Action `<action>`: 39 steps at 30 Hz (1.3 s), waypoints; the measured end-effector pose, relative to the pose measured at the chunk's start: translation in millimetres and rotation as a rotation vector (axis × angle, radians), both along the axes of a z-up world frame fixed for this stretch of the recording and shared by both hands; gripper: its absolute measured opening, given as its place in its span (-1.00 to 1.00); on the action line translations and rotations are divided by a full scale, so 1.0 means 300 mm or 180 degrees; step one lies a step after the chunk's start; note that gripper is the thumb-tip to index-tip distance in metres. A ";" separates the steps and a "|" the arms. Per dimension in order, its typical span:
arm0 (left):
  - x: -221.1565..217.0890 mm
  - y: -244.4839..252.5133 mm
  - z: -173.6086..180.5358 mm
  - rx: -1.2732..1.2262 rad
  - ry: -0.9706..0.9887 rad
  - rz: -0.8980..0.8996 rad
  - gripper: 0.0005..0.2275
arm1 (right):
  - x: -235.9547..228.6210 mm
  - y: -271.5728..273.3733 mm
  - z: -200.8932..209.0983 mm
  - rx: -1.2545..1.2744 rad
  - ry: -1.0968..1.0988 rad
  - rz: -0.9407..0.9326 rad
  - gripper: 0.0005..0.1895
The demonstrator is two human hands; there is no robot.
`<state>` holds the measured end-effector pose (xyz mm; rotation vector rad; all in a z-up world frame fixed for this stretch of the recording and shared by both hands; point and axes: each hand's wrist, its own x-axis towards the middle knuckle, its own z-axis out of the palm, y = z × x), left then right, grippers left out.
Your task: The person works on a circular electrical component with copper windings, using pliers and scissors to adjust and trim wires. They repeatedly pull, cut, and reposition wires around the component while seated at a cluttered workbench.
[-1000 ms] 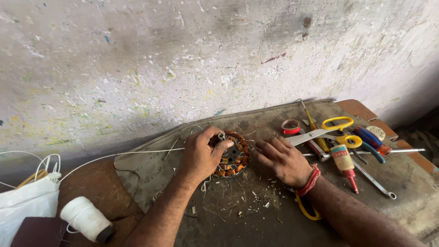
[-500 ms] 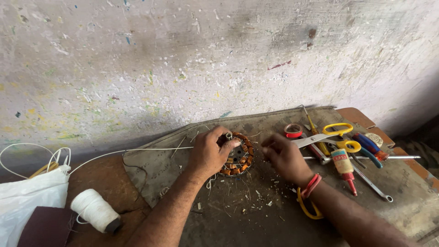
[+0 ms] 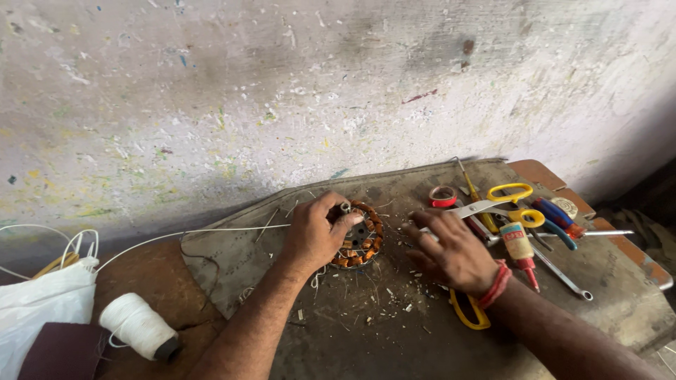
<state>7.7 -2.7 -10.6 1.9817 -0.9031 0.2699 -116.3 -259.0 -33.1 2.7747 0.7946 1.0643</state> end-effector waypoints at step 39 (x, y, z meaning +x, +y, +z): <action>0.014 -0.014 -0.018 -0.0002 0.0145 0.0025 -0.72 | -0.317 0.251 -0.155 0.3309 0.1102 -0.0932 -0.75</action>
